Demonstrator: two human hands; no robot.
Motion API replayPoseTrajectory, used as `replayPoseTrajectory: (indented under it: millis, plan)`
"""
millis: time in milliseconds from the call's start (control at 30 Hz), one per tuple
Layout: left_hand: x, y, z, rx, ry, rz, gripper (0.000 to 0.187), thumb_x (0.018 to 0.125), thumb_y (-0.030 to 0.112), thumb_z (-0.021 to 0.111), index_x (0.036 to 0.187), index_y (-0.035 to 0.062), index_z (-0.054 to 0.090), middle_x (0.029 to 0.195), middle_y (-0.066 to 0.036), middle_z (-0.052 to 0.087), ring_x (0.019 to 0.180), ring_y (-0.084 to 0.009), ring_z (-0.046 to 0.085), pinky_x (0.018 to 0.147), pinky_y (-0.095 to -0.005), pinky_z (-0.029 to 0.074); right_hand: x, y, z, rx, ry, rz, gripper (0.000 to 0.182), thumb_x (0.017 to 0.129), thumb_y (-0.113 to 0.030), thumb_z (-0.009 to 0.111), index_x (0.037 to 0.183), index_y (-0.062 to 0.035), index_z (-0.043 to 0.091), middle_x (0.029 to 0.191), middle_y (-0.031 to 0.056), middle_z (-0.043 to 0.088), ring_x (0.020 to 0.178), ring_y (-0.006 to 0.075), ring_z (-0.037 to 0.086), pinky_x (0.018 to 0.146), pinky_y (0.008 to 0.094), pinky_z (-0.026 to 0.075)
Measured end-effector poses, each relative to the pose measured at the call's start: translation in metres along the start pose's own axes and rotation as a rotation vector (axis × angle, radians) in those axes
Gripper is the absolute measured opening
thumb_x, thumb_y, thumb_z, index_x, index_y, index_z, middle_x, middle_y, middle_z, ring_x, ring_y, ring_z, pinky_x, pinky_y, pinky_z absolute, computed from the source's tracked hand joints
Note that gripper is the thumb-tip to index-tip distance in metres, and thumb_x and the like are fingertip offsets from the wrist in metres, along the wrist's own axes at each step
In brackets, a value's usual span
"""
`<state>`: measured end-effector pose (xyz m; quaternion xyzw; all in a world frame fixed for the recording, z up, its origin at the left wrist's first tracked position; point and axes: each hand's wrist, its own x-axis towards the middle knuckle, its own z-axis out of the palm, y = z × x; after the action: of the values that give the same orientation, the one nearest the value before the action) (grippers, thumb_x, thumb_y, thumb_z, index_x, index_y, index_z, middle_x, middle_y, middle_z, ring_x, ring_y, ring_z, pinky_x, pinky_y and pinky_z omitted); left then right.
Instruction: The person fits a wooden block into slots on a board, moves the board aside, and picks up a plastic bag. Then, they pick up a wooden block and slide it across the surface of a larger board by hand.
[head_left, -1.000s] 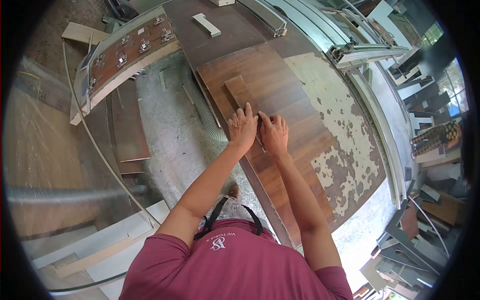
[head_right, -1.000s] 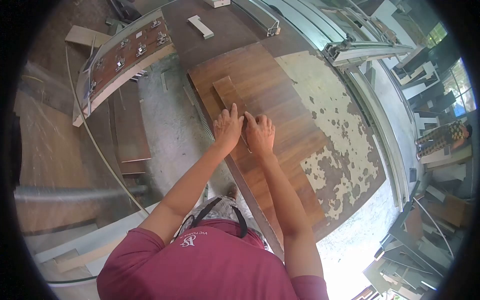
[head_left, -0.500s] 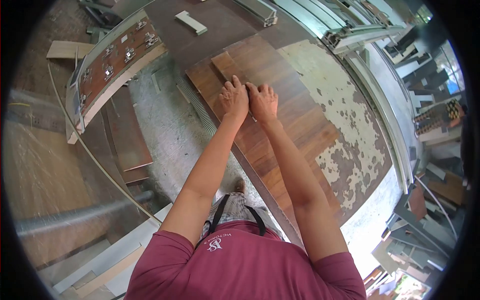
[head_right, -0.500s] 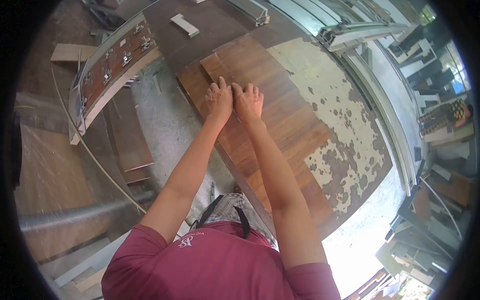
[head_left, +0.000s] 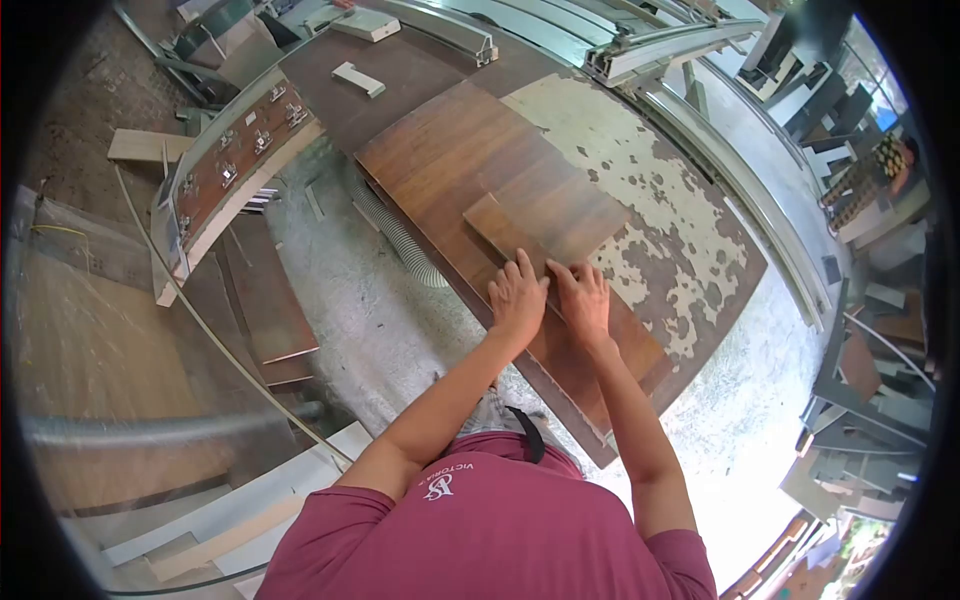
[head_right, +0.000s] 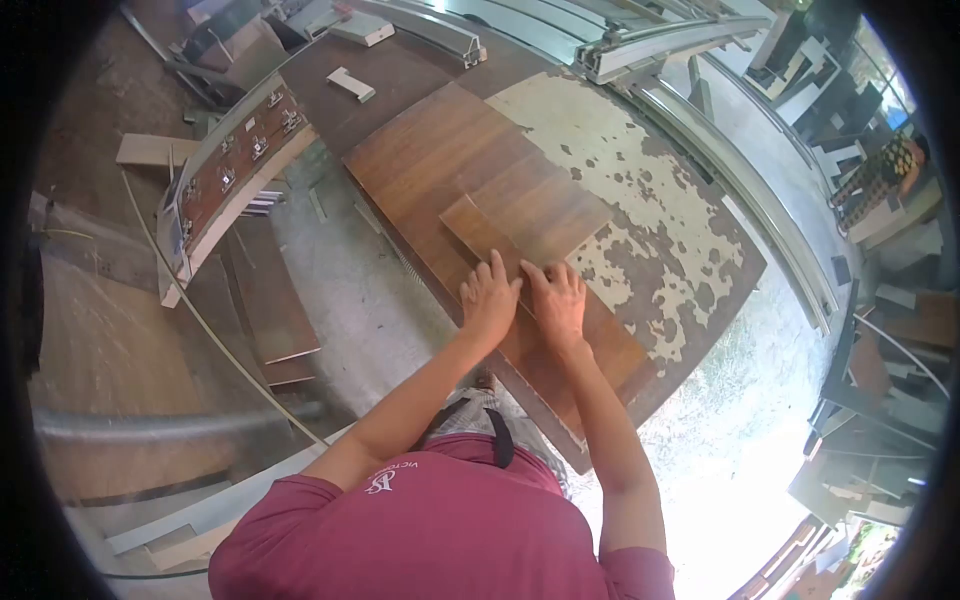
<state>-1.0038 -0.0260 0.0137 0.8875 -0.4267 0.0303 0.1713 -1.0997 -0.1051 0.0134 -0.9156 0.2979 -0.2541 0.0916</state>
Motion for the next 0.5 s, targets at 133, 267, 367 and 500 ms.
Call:
replayPoseTrajectory:
  millis: [133, 267, 367, 500]
  plan:
    - [-0.041, 0.031, -0.006, 0.005, -0.047, 0.077, 0.067, 0.084, 0.035, 0.062, 0.132, -0.0052, 0.038, 0.099, -0.014, 0.053, 0.092, -0.0286, 0.055, 0.074, -0.0421, 0.044, -0.051, 0.012, -0.036, -0.003, -0.031, 0.062, 0.034, 0.081, -0.016, 0.059, 0.114, -0.0238, 0.062, 0.099, 0.0031, 0.054, 0.096, 0.0235, 0.052, 0.082, 0.0365, 0.043]
    - [-0.06, 0.043, -0.009, 0.015, -0.063, 0.075, 0.066, 0.086, 0.034, 0.06, 0.133, -0.0054, 0.037, 0.099, -0.015, 0.053, 0.092, -0.029, 0.054, 0.075, -0.0416, 0.043, -0.079, 0.012, -0.055, 0.036, -0.026, 0.107, 0.039, 0.08, -0.022, 0.064, 0.119, -0.0202, 0.059, 0.105, 0.0058, 0.053, 0.1, 0.0258, 0.051, 0.085, 0.0387, 0.042]
    - [-0.059, 0.042, -0.007, -0.023, -0.052, 0.08, 0.065, 0.087, 0.034, 0.059, 0.134, -0.0053, 0.036, 0.1, -0.015, 0.053, 0.092, -0.0294, 0.054, 0.076, -0.0417, 0.043, -0.09, 0.004, -0.066, 0.018, -0.065, 0.078, 0.051, 0.078, -0.027, 0.069, 0.125, -0.0163, 0.054, 0.116, 0.0086, 0.048, 0.107, 0.0283, 0.047, 0.09, 0.0424, 0.039]
    - [-0.051, 0.041, -0.009, -0.011, -0.088, 0.078, 0.063, 0.088, 0.033, 0.057, 0.134, -0.0051, 0.036, 0.1, -0.015, 0.052, 0.092, -0.0292, 0.053, 0.076, -0.0422, 0.043, -0.084, 0.008, -0.05, -0.057, -0.097, 0.06, 0.058, 0.077, -0.03, 0.07, 0.129, -0.0146, 0.05, 0.124, 0.0097, 0.043, 0.114, 0.0297, 0.042, 0.094, 0.0445, 0.035]
